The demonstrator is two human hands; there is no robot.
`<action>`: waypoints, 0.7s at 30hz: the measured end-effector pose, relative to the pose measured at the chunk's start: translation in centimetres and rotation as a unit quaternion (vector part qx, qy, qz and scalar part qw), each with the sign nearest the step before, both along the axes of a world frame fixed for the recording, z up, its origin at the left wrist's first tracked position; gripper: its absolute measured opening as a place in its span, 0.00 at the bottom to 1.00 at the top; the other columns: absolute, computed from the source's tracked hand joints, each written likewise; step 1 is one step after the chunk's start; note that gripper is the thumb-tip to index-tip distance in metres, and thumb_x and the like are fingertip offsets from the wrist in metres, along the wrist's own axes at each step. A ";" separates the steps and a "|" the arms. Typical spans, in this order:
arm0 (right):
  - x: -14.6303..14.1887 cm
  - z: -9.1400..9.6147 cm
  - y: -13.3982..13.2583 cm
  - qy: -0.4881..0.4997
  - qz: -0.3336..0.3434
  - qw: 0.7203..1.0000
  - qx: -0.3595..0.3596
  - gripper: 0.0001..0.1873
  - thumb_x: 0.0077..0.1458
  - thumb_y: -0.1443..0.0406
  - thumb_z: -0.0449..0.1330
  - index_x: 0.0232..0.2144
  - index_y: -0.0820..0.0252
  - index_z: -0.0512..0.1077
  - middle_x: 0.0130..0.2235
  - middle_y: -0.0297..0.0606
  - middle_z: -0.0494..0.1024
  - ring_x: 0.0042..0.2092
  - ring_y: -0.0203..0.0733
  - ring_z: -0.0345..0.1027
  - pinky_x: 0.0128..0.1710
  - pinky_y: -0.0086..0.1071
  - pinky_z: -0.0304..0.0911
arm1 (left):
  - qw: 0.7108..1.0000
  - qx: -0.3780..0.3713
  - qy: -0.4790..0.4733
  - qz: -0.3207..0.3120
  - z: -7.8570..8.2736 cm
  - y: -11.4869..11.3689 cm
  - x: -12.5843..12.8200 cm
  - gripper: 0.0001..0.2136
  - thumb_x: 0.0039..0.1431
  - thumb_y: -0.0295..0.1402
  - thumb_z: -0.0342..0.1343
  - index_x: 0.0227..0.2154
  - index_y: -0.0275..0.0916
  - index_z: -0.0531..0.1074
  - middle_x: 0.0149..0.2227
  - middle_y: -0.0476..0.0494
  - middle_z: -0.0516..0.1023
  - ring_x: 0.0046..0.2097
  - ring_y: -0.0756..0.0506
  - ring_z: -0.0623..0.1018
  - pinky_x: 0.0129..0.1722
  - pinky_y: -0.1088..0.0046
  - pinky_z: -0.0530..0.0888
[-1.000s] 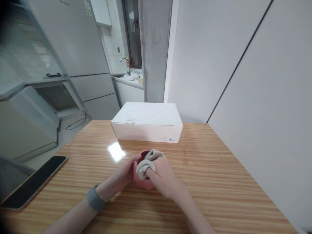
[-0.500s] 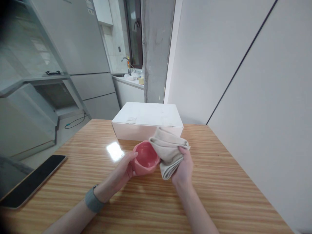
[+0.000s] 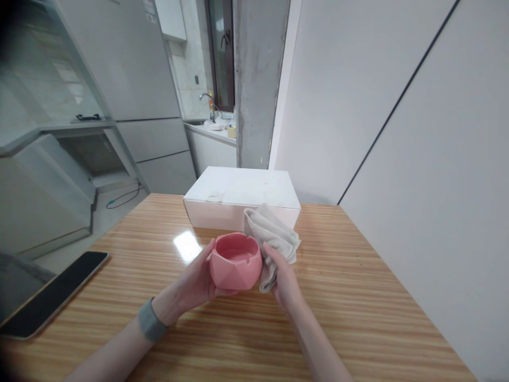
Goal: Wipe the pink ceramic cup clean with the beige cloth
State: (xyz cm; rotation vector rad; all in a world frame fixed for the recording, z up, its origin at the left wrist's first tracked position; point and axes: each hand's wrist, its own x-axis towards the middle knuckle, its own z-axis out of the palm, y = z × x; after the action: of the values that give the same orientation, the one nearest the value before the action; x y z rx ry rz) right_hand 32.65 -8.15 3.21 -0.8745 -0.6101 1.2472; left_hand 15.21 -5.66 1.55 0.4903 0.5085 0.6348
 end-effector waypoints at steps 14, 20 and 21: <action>-1.2 -3.5 0.6 -0.119 -0.037 0.992 0.014 0.15 0.54 0.54 0.63 0.42 0.53 0.78 0.47 0.34 0.82 0.58 0.44 0.68 0.65 0.42 0.55 | 0.987 0.077 0.083 0.111 -1.0 -0.2 1.0 0.23 0.60 0.46 0.56 0.53 0.37 0.71 0.49 0.34 0.78 0.42 0.41 0.79 0.32 0.69 0.79; -2.2 -4.0 -0.2 -0.113 -0.056 0.992 0.018 0.25 0.54 0.52 0.64 0.52 0.54 0.73 0.58 0.35 0.74 0.62 0.46 0.62 0.69 0.47 0.43 | 0.970 0.131 0.091 0.182 -0.7 -1.0 1.8 0.27 0.56 0.41 0.63 0.56 0.35 0.67 0.52 0.34 0.76 0.47 0.41 0.78 0.35 0.73 0.78; -2.3 -4.1 -0.3 -0.110 -0.058 0.992 0.015 0.25 0.54 0.53 0.64 0.52 0.53 0.72 0.59 0.34 0.73 0.62 0.45 0.62 0.69 0.45 0.41 | 0.970 0.134 0.082 0.185 -0.7 -1.1 2.0 0.29 0.55 0.41 0.64 0.58 0.37 0.65 0.53 0.34 0.75 0.48 0.40 0.77 0.36 0.73 0.78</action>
State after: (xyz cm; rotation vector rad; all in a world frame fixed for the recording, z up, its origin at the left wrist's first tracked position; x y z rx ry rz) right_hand 30.34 -8.41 -0.89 -1.0158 -0.7406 1.0419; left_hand 17.21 -6.80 0.89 0.7159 0.6840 1.0356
